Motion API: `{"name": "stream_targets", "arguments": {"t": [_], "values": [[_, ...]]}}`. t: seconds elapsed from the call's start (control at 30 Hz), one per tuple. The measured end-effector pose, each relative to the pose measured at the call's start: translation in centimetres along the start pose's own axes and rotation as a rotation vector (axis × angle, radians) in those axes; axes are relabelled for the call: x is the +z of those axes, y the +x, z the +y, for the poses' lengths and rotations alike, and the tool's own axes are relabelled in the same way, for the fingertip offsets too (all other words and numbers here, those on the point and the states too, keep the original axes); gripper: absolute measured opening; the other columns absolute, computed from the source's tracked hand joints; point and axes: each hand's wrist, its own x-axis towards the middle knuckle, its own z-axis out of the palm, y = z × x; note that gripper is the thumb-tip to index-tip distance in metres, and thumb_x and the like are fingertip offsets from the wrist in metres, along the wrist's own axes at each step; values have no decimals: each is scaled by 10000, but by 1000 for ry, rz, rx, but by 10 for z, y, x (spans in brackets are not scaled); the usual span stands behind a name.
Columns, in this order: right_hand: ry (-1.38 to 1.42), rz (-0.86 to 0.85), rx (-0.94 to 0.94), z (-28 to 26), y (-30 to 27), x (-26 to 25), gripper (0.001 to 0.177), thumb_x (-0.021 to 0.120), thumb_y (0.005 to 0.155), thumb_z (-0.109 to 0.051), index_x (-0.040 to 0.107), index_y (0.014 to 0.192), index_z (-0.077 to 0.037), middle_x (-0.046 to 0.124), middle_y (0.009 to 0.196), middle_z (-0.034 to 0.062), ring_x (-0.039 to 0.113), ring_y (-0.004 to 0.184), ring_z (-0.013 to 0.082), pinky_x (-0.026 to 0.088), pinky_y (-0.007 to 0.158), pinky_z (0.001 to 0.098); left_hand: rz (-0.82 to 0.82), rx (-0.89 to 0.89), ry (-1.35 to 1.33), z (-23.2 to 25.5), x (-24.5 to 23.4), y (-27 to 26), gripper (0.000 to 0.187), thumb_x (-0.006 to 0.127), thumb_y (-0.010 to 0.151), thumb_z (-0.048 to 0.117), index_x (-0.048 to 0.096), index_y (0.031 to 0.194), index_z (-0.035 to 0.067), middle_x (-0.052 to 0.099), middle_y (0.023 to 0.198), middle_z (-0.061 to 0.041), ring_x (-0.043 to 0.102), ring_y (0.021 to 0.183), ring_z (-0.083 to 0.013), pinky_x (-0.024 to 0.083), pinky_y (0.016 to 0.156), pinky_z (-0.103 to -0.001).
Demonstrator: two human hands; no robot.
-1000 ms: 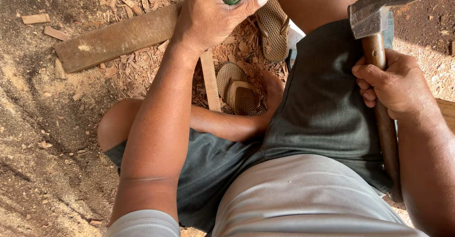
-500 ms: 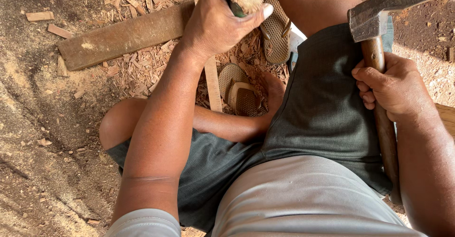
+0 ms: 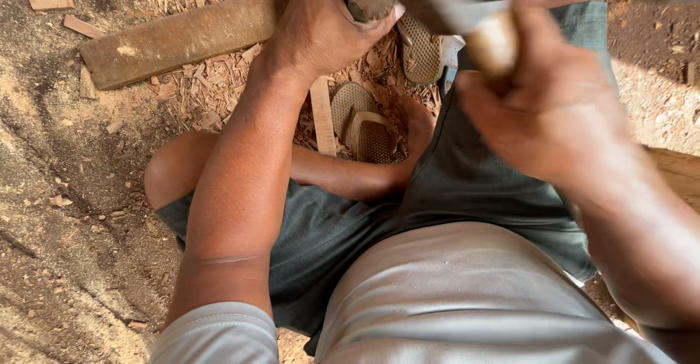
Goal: The person uses a hammer and a chisel to carve a rectangular hole into a piece of wood while sitting on the floor.
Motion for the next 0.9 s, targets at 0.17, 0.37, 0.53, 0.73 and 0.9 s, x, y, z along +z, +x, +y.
{"name": "stream_targets", "arguments": {"t": [0.17, 0.37, 0.53, 0.73, 0.9], "values": [[-20, -96, -113, -21, 24, 10, 280, 711, 977, -162, 504, 999, 25, 631, 740, 269, 639, 758, 502, 494, 626, 557, -123, 12, -18, -4, -8, 16, 152, 774, 1046, 170, 704, 1152, 88, 780, 917, -34, 810, 868, -158, 655, 738, -304], [-30, -55, -149, -18, 22, 22, 310, 726, 976, -175, 499, 1013, 32, 638, 716, 248, 650, 688, 480, 512, 590, 549, -212, -79, 153, -23, -4, 0, 121, 715, 1079, 165, 683, 1147, 70, 740, 865, -80, 767, 755, -162, 636, 657, -285], [73, -60, -373, -20, 34, 8, 353, 708, 918, -109, 469, 1114, 62, 659, 775, 267, 651, 749, 495, 513, 581, 539, -66, 52, 36, -17, -14, -6, 173, 752, 1025, 144, 675, 1151, 54, 735, 945, -96, 758, 843, -190, 646, 706, -306], [42, -123, -201, -30, 39, 22, 376, 731, 936, -169, 483, 1149, 16, 687, 783, 251, 668, 750, 485, 537, 606, 548, -59, 20, 92, -14, -17, -15, 251, 797, 960, 120, 665, 1156, 34, 729, 1042, -114, 746, 948, -223, 658, 764, -332], [87, -109, -242, -27, 37, 11, 365, 744, 906, -164, 490, 1109, 2, 687, 779, 251, 665, 743, 490, 533, 600, 551, -88, -56, 4, -19, -21, -5, 148, 771, 1005, 116, 674, 1102, 62, 728, 1021, -82, 756, 923, -192, 655, 783, -340]]}}
